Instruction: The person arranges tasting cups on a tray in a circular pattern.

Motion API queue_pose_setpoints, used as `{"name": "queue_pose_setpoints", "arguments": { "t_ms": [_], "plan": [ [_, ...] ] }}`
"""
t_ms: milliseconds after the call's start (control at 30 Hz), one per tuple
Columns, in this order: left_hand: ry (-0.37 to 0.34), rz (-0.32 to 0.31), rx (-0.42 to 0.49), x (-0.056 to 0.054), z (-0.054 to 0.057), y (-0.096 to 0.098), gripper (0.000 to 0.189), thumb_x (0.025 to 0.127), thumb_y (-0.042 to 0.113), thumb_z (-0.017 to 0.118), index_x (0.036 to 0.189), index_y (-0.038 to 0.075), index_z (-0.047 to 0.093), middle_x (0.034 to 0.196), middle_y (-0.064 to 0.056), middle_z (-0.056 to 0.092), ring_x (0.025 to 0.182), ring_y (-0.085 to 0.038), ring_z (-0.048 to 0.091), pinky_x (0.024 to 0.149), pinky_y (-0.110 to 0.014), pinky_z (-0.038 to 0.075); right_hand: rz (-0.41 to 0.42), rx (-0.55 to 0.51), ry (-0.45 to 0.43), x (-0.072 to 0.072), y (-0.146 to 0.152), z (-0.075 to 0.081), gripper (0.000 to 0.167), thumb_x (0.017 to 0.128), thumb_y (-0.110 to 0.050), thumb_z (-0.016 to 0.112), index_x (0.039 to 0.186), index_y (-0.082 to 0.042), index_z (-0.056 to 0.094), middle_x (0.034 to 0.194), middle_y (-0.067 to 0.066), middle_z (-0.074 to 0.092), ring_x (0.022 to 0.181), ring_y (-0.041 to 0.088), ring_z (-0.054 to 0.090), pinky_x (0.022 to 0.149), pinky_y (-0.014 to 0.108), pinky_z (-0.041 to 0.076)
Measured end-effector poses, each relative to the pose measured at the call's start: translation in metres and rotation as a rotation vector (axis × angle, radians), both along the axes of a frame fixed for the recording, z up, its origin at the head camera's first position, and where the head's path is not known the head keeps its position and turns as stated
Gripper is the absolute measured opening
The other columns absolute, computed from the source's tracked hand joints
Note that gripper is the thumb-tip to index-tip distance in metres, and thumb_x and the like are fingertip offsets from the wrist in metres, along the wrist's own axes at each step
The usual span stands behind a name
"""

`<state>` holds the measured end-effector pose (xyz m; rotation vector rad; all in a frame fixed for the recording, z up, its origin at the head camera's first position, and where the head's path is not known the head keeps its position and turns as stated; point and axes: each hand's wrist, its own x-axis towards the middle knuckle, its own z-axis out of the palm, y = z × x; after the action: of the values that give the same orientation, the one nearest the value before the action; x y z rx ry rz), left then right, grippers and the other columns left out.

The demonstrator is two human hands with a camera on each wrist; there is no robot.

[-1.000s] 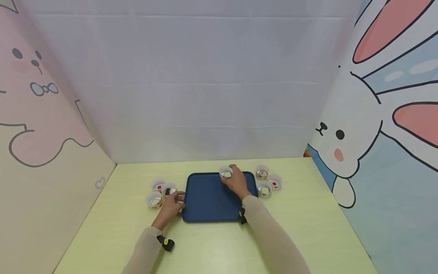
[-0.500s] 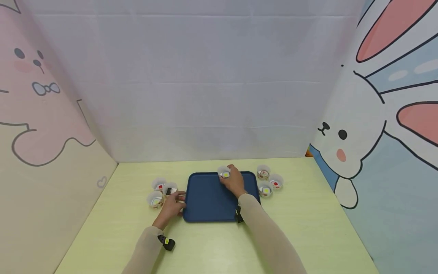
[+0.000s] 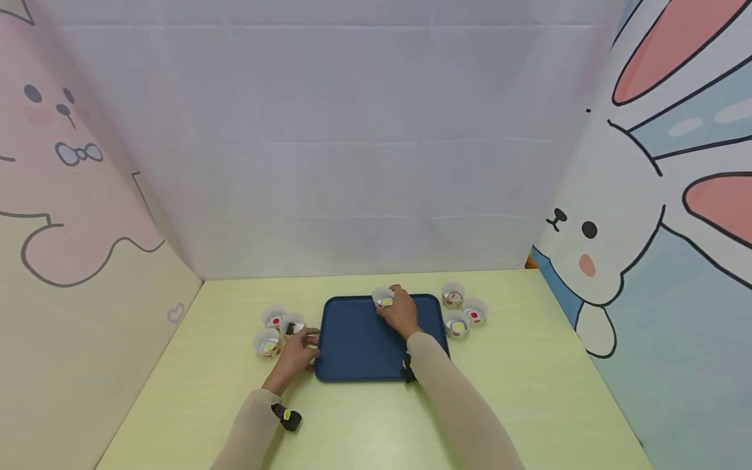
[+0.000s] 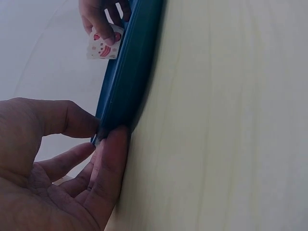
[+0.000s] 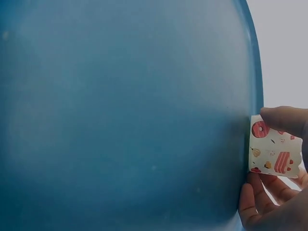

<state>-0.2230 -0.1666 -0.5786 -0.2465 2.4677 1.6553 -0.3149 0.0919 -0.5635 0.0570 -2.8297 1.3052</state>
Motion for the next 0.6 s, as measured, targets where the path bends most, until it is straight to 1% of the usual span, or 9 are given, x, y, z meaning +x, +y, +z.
{"name": "queue_pose_setpoints", "arguments": {
  "t_ms": [233,433,600],
  "plan": [
    [0.007,-0.004,-0.002,0.0,-0.0009,-0.0004,0.052,0.08,-0.001,0.063,0.132,0.002,0.056,0.106,-0.015,0.06,0.076,-0.018,0.061,0.052,-0.031,0.054,0.007,-0.003,0.008,0.0003,-0.0011,-0.0016,0.066,0.081,-0.02,0.08,0.136,-0.002,0.05,0.125,0.022,0.061,0.109,0.038,0.06,0.088,0.053,0.051],
    [0.01,-0.008,0.001,-0.0003,-0.0017,-0.0004,0.052,0.08,-0.003,0.063,0.131,0.001,0.056,0.105,-0.016,0.06,0.074,-0.018,0.06,0.052,-0.032,0.054,0.023,0.008,0.036,0.0002,0.0005,-0.0047,0.066,0.08,-0.02,0.081,0.136,-0.001,0.05,0.124,0.021,0.062,0.109,0.037,0.061,0.089,0.053,0.051],
    [0.006,-0.002,0.005,-0.0005,-0.0017,0.0001,0.052,0.08,-0.003,0.063,0.131,0.002,0.056,0.106,-0.015,0.06,0.073,-0.018,0.06,0.052,-0.032,0.054,0.042,0.003,0.012,0.0017,0.0015,-0.0037,0.07,0.08,-0.02,0.081,0.139,-0.002,0.047,0.127,0.022,0.06,0.11,0.037,0.06,0.09,0.053,0.051]
  ]
}}
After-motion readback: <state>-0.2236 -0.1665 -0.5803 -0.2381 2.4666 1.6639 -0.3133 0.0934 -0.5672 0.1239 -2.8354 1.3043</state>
